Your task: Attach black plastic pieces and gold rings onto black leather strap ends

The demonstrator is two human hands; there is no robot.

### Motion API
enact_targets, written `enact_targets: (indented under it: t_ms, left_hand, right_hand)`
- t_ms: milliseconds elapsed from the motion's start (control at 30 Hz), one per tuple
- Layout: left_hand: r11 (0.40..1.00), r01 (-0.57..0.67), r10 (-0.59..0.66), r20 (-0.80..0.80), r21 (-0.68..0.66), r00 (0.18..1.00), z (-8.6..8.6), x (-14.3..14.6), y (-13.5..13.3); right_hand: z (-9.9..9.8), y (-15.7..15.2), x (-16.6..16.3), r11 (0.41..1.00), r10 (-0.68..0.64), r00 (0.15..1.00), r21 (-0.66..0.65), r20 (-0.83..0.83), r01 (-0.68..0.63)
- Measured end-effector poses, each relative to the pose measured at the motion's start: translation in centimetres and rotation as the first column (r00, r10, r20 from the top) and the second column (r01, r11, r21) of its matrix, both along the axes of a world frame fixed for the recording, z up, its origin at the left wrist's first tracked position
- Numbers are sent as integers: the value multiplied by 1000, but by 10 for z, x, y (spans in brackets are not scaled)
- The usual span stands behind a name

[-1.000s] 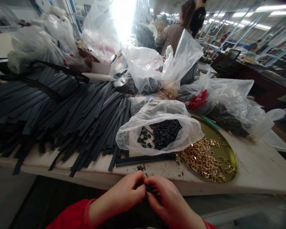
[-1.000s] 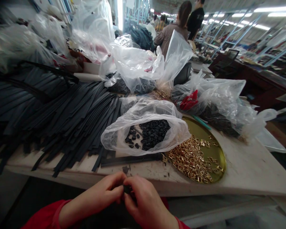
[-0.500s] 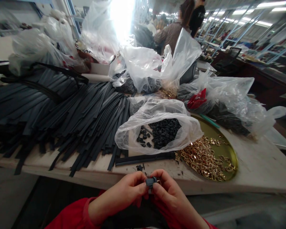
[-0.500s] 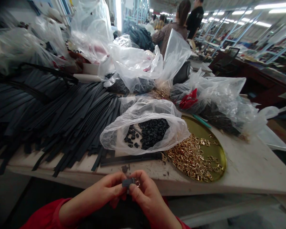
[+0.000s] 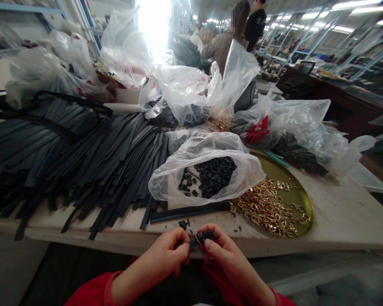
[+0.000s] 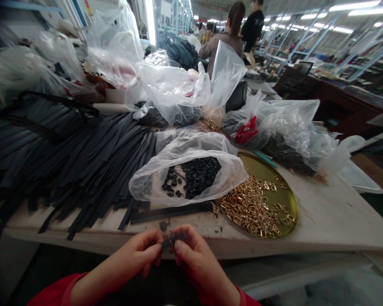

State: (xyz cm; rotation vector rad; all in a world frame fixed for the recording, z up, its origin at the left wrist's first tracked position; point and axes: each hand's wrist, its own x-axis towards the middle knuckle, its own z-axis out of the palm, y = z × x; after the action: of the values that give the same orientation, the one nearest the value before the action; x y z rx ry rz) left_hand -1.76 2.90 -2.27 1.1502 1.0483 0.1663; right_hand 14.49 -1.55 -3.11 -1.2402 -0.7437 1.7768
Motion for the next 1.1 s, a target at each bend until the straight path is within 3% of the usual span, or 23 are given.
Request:
enact_targets:
  t_ms: [167, 267, 433, 700, 900, 1100]
  left_hand:
    - [958, 49, -16, -119, 283, 993, 4, 0, 0]
    - [910, 78, -18, -148, 408, 989, 8, 1, 0]
    - [902, 127, -55, -182, 412, 982, 12, 4, 0]
    - [851, 144, 17, -301, 505, 953, 16, 12, 0]
    - [815, 155, 70, -362, 558, 930, 16, 12, -1]
    - [816, 126, 98, -349, 564, 932, 12, 11, 2]
  right_hand:
    - [-3, -5, 12, 992, -25, 973, 128, 229, -4]
    - [-8, -6, 16, 995, -39, 988, 100, 151, 24]
    - [-10, -5, 12, 999, 5, 990, -46, -140, -11]
    - [-4, -9, 7, 991, 29, 998, 133, -48, -22]
    - [-8, -10, 7, 993, 30, 999, 114, 36, -34]
    - [1, -7, 22, 986, -116, 993, 119, -8, 116]
